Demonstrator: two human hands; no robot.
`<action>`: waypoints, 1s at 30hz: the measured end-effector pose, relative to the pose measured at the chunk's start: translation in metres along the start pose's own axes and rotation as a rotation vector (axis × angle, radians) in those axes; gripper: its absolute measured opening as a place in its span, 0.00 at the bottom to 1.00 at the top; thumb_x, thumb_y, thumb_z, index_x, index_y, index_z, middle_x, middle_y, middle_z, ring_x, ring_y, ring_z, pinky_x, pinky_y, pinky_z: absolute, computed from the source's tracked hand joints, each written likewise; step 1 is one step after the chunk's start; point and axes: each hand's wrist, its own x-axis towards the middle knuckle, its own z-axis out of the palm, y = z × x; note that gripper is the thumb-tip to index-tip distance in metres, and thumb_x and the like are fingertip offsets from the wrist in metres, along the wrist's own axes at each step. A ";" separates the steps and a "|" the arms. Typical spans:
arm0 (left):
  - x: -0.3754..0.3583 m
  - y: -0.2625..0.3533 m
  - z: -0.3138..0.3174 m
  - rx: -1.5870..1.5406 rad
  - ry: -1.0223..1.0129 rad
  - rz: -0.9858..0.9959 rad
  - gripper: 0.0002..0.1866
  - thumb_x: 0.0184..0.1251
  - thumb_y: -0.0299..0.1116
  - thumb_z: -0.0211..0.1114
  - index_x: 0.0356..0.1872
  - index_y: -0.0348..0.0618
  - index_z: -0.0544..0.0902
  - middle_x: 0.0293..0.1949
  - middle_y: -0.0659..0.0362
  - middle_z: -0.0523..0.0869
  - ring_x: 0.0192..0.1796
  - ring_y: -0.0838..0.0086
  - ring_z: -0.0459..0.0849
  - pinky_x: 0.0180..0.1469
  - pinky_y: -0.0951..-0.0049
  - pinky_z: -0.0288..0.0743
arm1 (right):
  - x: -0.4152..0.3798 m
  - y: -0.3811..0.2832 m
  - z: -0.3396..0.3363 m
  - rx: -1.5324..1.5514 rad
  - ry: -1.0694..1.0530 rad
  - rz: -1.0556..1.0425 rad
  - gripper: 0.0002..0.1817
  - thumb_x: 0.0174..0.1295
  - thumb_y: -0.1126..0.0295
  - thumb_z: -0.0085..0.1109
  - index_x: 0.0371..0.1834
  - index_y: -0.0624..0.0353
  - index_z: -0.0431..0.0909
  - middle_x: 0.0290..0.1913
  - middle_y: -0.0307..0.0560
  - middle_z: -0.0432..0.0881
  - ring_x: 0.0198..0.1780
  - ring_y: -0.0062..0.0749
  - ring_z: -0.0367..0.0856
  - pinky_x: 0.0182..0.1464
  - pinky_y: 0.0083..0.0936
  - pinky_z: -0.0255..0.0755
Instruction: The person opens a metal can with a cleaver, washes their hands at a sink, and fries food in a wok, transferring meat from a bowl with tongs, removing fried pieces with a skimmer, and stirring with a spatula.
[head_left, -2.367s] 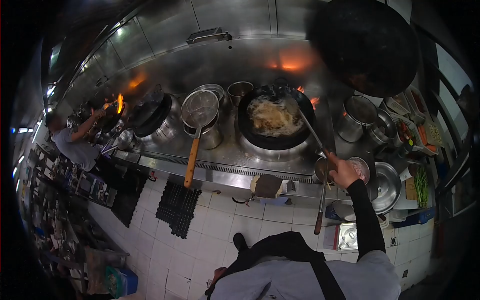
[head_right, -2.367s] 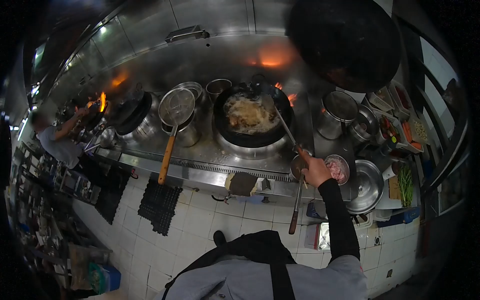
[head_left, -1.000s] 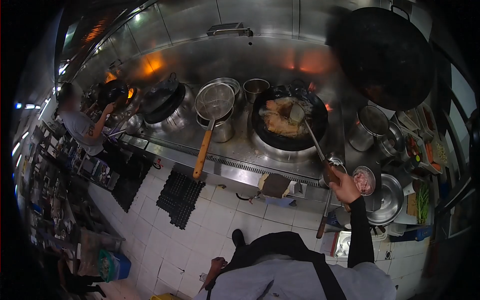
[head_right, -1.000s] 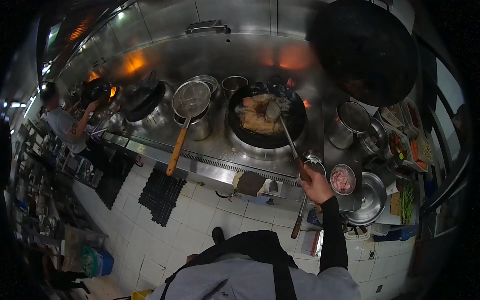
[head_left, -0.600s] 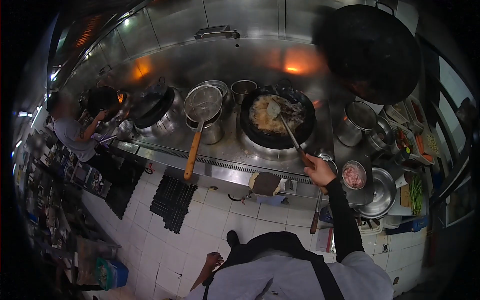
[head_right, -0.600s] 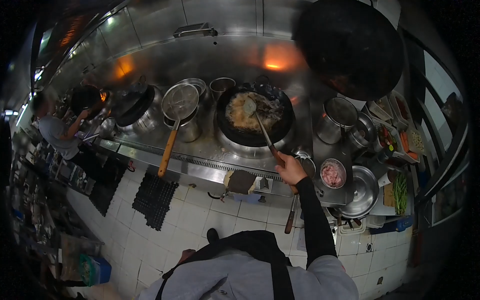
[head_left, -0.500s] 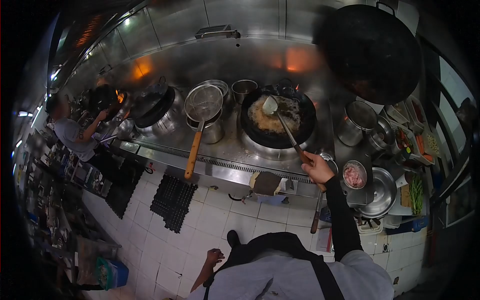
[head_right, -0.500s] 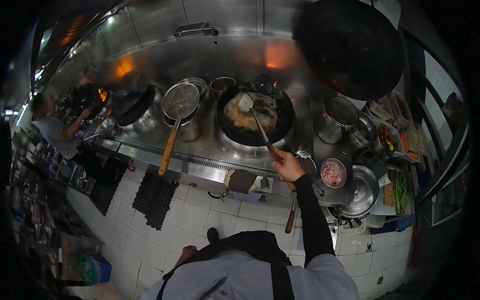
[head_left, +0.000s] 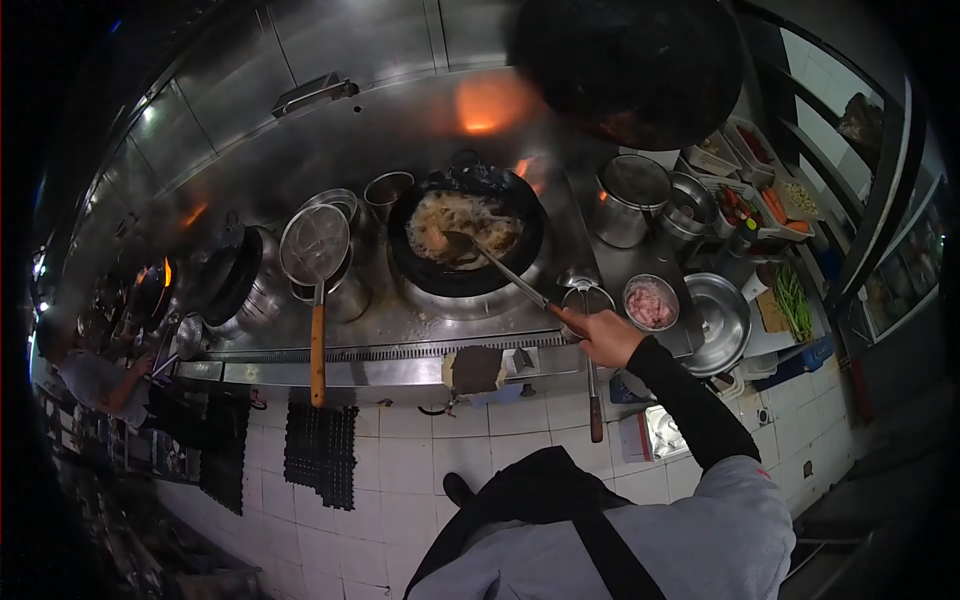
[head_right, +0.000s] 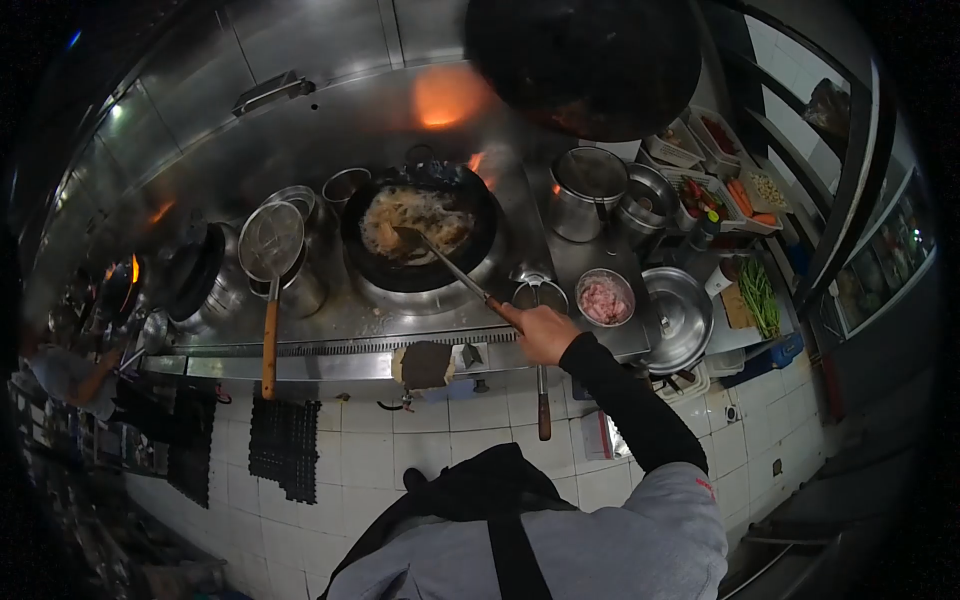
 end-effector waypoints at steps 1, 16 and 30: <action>-0.001 0.001 -0.001 0.000 -0.007 0.002 0.10 0.58 0.33 0.59 0.25 0.35 0.81 0.23 0.58 0.83 0.29 0.76 0.80 0.32 0.74 0.75 | -0.005 0.005 0.000 -0.002 0.021 0.030 0.33 0.51 0.75 0.56 0.65 0.60 0.63 0.38 0.64 0.79 0.41 0.57 0.79 0.45 0.41 0.73; -0.019 0.028 -0.029 -0.509 0.045 -0.167 0.11 0.60 0.32 0.57 0.33 0.32 0.80 0.28 0.53 0.84 0.33 0.70 0.84 0.35 0.72 0.79 | 0.014 0.047 -0.006 -0.012 0.259 0.142 0.33 0.52 0.77 0.56 0.64 0.65 0.60 0.40 0.69 0.78 0.45 0.59 0.78 0.47 0.45 0.72; -0.035 -0.014 0.019 -0.290 0.142 -0.153 0.12 0.60 0.30 0.58 0.41 0.33 0.79 0.31 0.50 0.85 0.35 0.63 0.85 0.35 0.67 0.81 | 0.052 0.057 0.035 0.323 0.227 0.055 0.31 0.54 0.73 0.58 0.63 0.67 0.64 0.33 0.57 0.80 0.28 0.42 0.80 0.31 0.32 0.73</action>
